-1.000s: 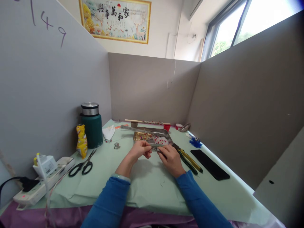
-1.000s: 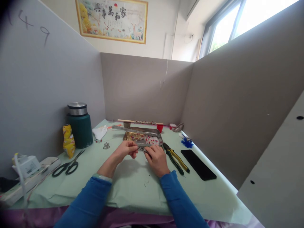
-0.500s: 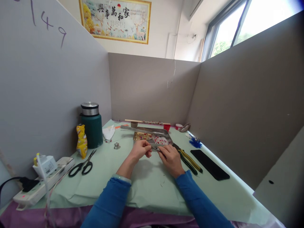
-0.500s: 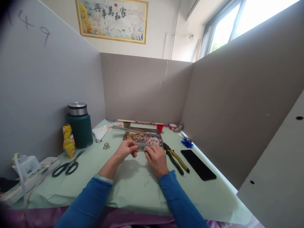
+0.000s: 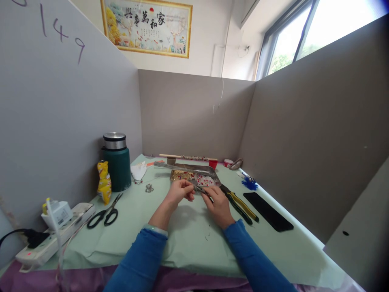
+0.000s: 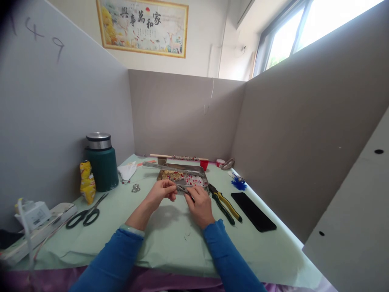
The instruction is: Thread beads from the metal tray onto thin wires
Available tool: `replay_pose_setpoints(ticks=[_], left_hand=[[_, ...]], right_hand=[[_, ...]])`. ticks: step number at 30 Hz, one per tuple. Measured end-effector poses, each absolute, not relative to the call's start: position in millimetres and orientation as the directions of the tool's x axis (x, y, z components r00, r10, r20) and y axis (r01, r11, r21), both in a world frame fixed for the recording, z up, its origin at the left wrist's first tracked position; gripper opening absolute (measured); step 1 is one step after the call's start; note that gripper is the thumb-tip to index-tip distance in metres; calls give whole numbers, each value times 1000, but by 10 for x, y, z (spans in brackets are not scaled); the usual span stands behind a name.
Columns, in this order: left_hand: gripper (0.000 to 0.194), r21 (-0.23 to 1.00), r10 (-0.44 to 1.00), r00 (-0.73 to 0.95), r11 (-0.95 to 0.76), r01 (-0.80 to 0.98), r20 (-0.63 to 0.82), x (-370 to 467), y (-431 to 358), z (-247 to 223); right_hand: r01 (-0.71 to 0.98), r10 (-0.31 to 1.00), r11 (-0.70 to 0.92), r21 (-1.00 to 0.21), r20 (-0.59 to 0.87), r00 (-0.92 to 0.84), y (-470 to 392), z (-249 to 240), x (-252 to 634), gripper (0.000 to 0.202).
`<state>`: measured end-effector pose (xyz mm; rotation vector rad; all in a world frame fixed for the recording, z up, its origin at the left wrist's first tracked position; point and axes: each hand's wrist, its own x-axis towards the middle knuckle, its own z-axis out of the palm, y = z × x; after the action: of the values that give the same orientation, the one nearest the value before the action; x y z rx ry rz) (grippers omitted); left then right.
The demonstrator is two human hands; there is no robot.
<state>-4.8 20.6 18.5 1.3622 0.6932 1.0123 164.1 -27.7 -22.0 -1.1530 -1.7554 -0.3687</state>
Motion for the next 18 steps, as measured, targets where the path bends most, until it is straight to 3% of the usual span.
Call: replay_pose_setpoints(ticks=[3, 6, 13, 18], left_hand=[[25, 977, 903, 400, -86, -195, 160, -55, 207, 193], [25, 968, 928, 328, -107, -226, 179, -59, 231, 188], [23, 964, 941, 264, -155, -216, 210, 3, 260, 149], [22, 968, 916, 329, -174, -183, 227, 98, 216, 106]], right_hand=[[778, 517, 509, -368, 853, 66, -272, -203, 1686, 19], [779, 453, 490, -392, 878, 156, -291, -180, 1729, 21], [901, 477, 415, -125, 873, -98, -331, -172, 1659, 20], [932, 475, 359, -51, 869, -136, -316, -175, 1627, 21]])
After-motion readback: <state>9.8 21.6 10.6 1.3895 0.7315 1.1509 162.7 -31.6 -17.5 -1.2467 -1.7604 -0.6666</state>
